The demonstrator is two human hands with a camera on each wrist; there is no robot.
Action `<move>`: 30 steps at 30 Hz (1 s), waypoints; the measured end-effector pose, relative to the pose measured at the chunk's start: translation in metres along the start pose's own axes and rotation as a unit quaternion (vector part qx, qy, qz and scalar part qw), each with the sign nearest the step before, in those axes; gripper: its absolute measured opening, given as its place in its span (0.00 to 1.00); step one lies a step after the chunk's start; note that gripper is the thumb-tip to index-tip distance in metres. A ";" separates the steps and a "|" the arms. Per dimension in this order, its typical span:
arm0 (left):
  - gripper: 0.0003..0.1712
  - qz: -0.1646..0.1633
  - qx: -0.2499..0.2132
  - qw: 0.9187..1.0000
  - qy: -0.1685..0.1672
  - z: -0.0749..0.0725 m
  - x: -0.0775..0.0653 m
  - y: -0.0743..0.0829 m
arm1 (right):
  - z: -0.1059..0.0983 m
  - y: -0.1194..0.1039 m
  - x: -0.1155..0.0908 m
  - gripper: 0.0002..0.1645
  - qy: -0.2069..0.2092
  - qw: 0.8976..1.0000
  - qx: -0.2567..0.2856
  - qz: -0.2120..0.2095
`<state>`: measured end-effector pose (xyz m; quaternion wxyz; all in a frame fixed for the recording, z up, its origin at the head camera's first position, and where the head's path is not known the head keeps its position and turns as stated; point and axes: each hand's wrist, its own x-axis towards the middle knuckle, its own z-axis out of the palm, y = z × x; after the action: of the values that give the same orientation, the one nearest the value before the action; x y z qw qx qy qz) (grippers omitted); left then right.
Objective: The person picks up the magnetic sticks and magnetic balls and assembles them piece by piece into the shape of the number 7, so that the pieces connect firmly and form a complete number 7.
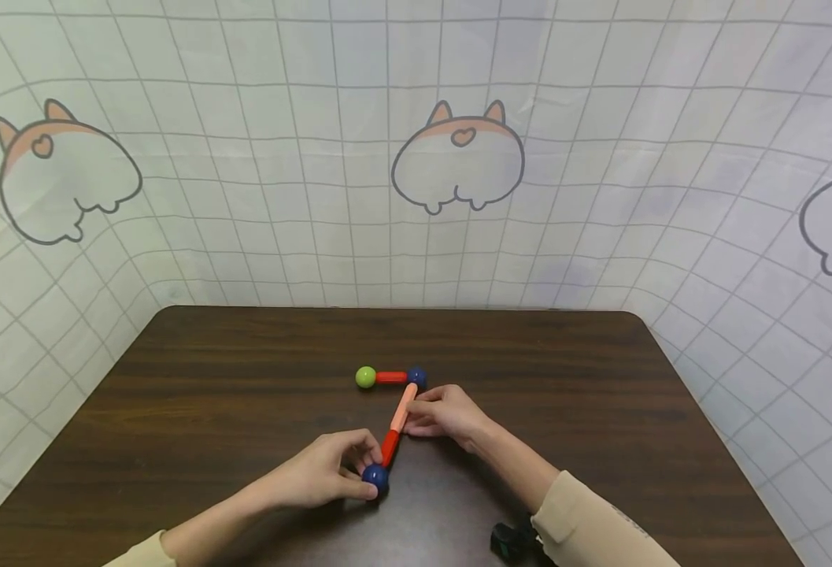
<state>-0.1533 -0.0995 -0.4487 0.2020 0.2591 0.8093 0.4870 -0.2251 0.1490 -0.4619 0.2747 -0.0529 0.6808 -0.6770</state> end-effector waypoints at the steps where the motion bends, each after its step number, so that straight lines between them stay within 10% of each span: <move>1: 0.17 0.001 -0.001 1.000 0.000 0.000 0.000 0.000 | -0.001 0.000 -0.001 0.26 -0.004 1.000 0.000 0.000; 30: 0.19 0.009 0.069 0.997 0.014 -0.004 0.006 0.003 | -0.039 -0.011 -0.027 0.31 -0.058 0.994 -0.086 -0.025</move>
<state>-0.1595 -0.0976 -0.4446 0.1684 0.2727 0.8413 0.4354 -0.2230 0.1951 -0.4457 0.2909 -0.1329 0.7177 -0.6185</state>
